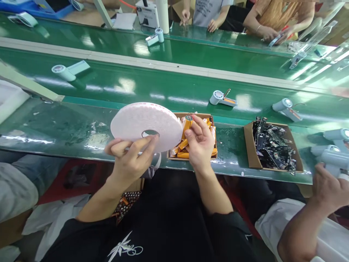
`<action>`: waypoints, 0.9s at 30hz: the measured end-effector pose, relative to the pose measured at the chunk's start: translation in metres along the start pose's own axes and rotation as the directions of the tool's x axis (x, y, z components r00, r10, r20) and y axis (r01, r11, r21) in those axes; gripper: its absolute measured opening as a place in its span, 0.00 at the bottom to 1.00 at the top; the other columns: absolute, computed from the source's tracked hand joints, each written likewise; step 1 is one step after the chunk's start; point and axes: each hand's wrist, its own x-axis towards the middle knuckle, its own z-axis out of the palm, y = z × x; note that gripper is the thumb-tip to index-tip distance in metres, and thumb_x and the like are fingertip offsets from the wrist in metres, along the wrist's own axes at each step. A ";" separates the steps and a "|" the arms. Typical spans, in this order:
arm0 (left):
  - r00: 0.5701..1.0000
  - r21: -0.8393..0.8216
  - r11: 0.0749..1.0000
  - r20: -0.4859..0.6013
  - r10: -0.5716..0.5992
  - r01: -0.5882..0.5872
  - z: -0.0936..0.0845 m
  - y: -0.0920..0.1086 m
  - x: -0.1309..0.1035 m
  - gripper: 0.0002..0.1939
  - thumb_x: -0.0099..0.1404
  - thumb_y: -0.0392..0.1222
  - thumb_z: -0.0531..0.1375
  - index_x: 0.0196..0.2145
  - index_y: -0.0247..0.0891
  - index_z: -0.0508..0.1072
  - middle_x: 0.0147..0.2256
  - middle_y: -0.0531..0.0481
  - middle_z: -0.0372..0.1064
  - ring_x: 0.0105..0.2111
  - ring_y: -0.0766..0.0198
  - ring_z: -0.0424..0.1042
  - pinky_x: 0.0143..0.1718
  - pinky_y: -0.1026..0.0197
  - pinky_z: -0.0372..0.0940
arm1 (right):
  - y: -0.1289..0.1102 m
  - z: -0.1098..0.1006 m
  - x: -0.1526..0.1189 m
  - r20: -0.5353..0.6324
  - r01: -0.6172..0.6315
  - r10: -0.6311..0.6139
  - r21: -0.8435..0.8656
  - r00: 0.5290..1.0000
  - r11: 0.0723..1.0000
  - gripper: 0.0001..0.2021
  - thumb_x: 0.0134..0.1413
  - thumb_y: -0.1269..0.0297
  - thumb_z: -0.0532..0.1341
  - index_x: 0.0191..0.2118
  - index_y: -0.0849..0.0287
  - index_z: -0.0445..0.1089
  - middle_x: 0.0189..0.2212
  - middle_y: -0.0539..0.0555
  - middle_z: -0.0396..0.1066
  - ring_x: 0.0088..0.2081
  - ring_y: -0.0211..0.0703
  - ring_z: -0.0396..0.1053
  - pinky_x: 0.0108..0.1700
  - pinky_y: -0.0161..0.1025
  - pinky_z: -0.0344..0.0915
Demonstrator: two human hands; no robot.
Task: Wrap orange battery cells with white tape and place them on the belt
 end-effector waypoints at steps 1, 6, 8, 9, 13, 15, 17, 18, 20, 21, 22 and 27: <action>1.000 0.013 1.000 0.003 -0.002 0.002 0.000 0.002 -0.001 0.31 0.70 0.34 0.67 0.68 0.48 0.70 0.47 0.50 0.80 0.44 0.52 0.58 0.55 0.47 0.52 | 0.002 -0.001 -0.002 0.000 -0.019 0.019 -0.015 1.000 1.000 0.28 0.70 0.50 0.61 0.71 0.46 0.59 0.60 0.59 0.72 0.62 0.57 0.71 0.63 0.58 0.73; 0.985 -0.068 0.994 0.141 0.098 -0.089 -0.008 -0.012 -0.003 0.30 0.72 0.32 0.64 0.67 0.52 0.70 0.51 0.53 0.79 0.47 0.53 0.59 0.56 0.48 0.54 | -0.007 -0.037 0.005 0.398 -0.092 0.119 -0.088 0.910 0.992 0.31 0.64 0.52 0.70 0.69 0.41 0.65 0.65 0.55 0.67 0.60 0.57 0.71 0.52 0.50 0.81; 0.979 -0.112 0.987 0.157 0.128 -0.111 -0.011 -0.020 -0.002 0.30 0.72 0.31 0.63 0.67 0.54 0.70 0.51 0.54 0.79 0.47 0.54 0.60 0.56 0.48 0.53 | -0.014 -0.050 0.009 0.487 -0.064 0.119 -0.128 0.865 0.990 0.25 0.65 0.58 0.70 0.66 0.41 0.71 0.63 0.53 0.69 0.57 0.55 0.74 0.49 0.47 0.82; 0.979 -0.130 0.985 0.155 0.135 -0.115 -0.011 -0.022 -0.002 0.29 0.72 0.31 0.64 0.66 0.54 0.71 0.50 0.54 0.80 0.47 0.54 0.61 0.56 0.48 0.53 | -0.016 -0.054 0.010 0.496 -0.032 0.109 -0.161 0.861 0.986 0.23 0.65 0.60 0.70 0.64 0.42 0.73 0.61 0.53 0.71 0.55 0.54 0.75 0.48 0.46 0.82; 0.981 -0.145 0.982 0.132 0.140 -0.121 -0.009 -0.022 -0.004 0.27 0.71 0.32 0.65 0.63 0.53 0.74 0.49 0.55 0.80 0.47 0.54 0.60 0.56 0.48 0.52 | -0.020 -0.056 0.008 0.461 0.060 0.064 -0.248 0.885 0.967 0.18 0.65 0.64 0.70 0.58 0.45 0.78 0.53 0.53 0.76 0.49 0.51 0.78 0.47 0.45 0.83; 0.982 -0.140 0.983 0.132 0.136 -0.118 -0.007 -0.019 -0.006 0.27 0.71 0.32 0.66 0.63 0.54 0.74 0.49 0.54 0.80 0.47 0.54 0.60 0.57 0.47 0.53 | -0.017 -0.055 0.004 0.453 0.025 0.089 -0.241 0.887 0.970 0.15 0.65 0.63 0.70 0.56 0.47 0.78 0.52 0.54 0.76 0.47 0.50 0.78 0.46 0.44 0.83; 0.983 -0.145 0.985 0.143 0.117 -0.097 -0.005 -0.017 -0.009 0.28 0.71 0.33 0.66 0.64 0.55 0.73 0.49 0.54 0.80 0.47 0.53 0.60 0.56 0.47 0.54 | -0.012 -0.053 0.001 0.432 -0.022 0.117 -0.219 0.894 0.976 0.14 0.64 0.61 0.70 0.54 0.50 0.78 0.52 0.55 0.75 0.47 0.50 0.78 0.46 0.44 0.83; 0.983 -0.145 0.986 0.150 0.104 -0.082 -0.005 -0.017 -0.010 0.29 0.71 0.33 0.66 0.65 0.56 0.73 0.49 0.53 0.80 0.47 0.53 0.60 0.56 0.46 0.54 | -0.009 -0.051 0.000 0.413 -0.039 0.124 -0.208 0.902 0.977 0.14 0.64 0.60 0.70 0.54 0.50 0.77 0.53 0.55 0.75 0.48 0.50 0.77 0.46 0.44 0.83; 0.985 -0.129 0.990 0.152 0.083 -0.063 -0.005 -0.017 -0.012 0.31 0.71 0.33 0.66 0.66 0.57 0.71 0.49 0.53 0.80 0.47 0.53 0.60 0.55 0.46 0.55 | -0.004 -0.048 -0.004 0.376 -0.061 0.131 -0.191 0.917 0.980 0.14 0.64 0.59 0.69 0.53 0.52 0.76 0.53 0.56 0.73 0.47 0.49 0.77 0.45 0.43 0.82; 0.986 -0.115 0.991 0.146 0.085 -0.069 -0.005 -0.018 -0.012 0.31 0.70 0.33 0.66 0.66 0.57 0.71 0.48 0.53 0.80 0.47 0.53 0.59 0.55 0.46 0.55 | -0.001 -0.046 -0.006 0.361 -0.069 0.133 -0.185 0.923 0.980 0.13 0.65 0.58 0.68 0.53 0.52 0.75 0.53 0.56 0.73 0.46 0.49 0.76 0.43 0.43 0.82; 0.985 -0.102 0.991 0.141 0.097 -0.083 -0.005 -0.020 -0.013 0.31 0.70 0.33 0.67 0.66 0.56 0.71 0.48 0.53 0.80 0.47 0.53 0.59 0.54 0.47 0.56 | 0.000 -0.045 -0.007 0.353 -0.078 0.137 -0.178 0.925 0.981 0.13 0.65 0.57 0.68 0.52 0.52 0.75 0.53 0.56 0.72 0.46 0.49 0.76 0.42 0.43 0.82; 0.986 -0.143 0.984 0.113 0.120 -0.104 -0.007 -0.025 -0.015 0.32 0.68 0.38 0.70 0.67 0.47 0.71 0.44 0.48 0.80 0.44 0.51 0.59 0.52 0.46 0.56 | 0.001 -0.036 -0.011 0.280 -0.093 0.108 -0.067 0.954 0.993 0.16 0.63 0.49 0.70 0.48 0.50 0.70 0.49 0.57 0.70 0.49 0.53 0.75 0.43 0.46 0.80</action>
